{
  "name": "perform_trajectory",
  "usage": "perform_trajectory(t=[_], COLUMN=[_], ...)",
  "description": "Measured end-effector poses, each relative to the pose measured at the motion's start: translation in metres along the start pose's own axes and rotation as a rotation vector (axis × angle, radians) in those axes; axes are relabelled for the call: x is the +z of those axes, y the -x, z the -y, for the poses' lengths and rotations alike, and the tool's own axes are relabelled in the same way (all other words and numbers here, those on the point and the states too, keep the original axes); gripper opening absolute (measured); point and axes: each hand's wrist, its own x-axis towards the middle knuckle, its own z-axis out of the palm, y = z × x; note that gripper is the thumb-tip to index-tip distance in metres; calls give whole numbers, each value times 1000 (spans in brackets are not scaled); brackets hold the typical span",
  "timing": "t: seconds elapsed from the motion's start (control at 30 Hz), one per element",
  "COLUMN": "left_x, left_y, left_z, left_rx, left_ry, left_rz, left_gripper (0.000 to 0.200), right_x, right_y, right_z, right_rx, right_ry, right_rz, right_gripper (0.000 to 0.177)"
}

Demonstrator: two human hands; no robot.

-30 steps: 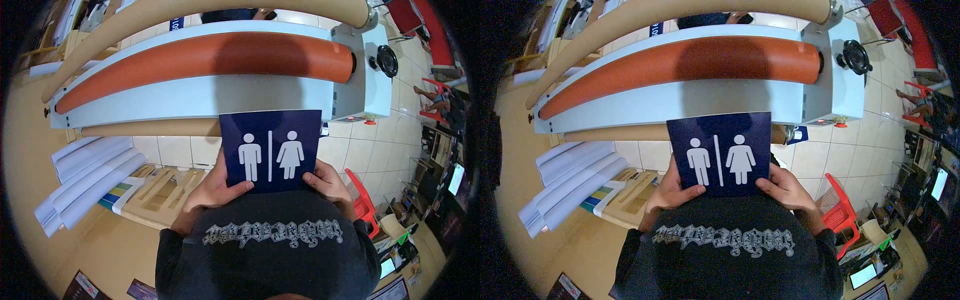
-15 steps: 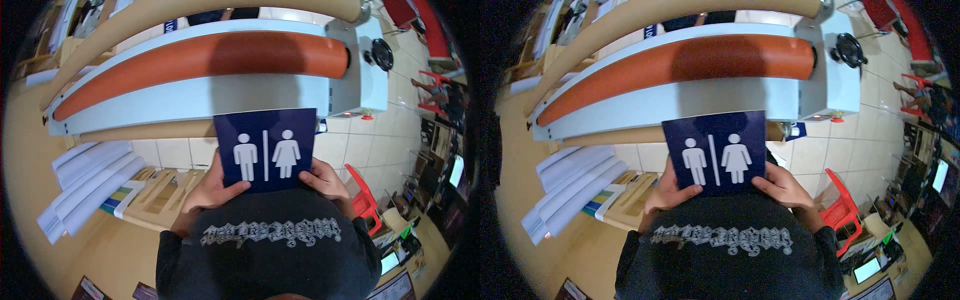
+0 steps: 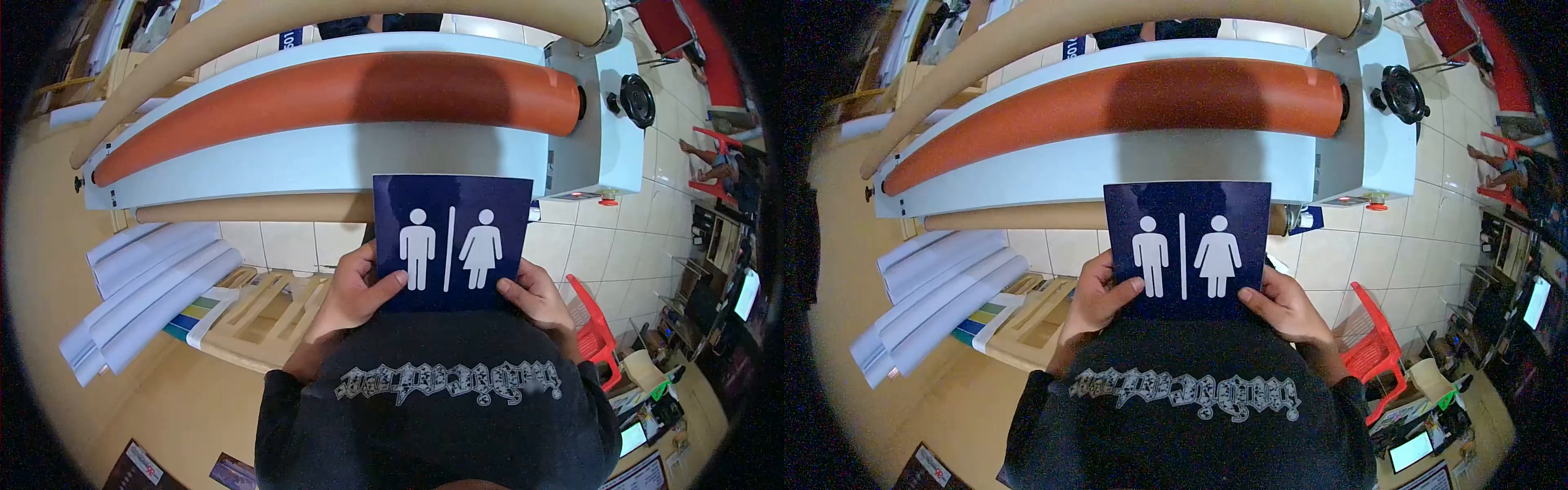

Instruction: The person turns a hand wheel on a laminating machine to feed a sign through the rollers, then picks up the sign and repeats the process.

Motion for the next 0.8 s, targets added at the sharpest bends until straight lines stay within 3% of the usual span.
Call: perform_trajectory(t=[0.2,0.23,0.3,0.33,0.4,0.67,0.8], left_x=[-8,-12,-27,-28,-26,-27,-23], left_y=[-55,-74,-113,-128,-149,-173,-174], left_z=[26,42,83,92,108,132,123], left_rx=[25,27,-10,-7,-166,-194,-218], left_ry=[-64,-62,-73,-75,-27,-68,-84], left_rz=[-87,-78,-68,-59,-78,-136,-157], left_gripper=[30,30,25,25,24,30,29], right_x=[-23,-35,-51,-59,-74,-92,-87], right_y=[-40,-50,-74,-85,-102,-124,-118], right_z=[-16,-26,-55,-69,-93,-124,-121], right_rx=[-96,-28,-27,-33,-15,63,58], right_ry=[-33,66,-36,-36,-334,-513,-50], right_rz=[-64,-98,-137,-146,-151,-186,-596], right_gripper=[35,32,31,31,34,31,36])
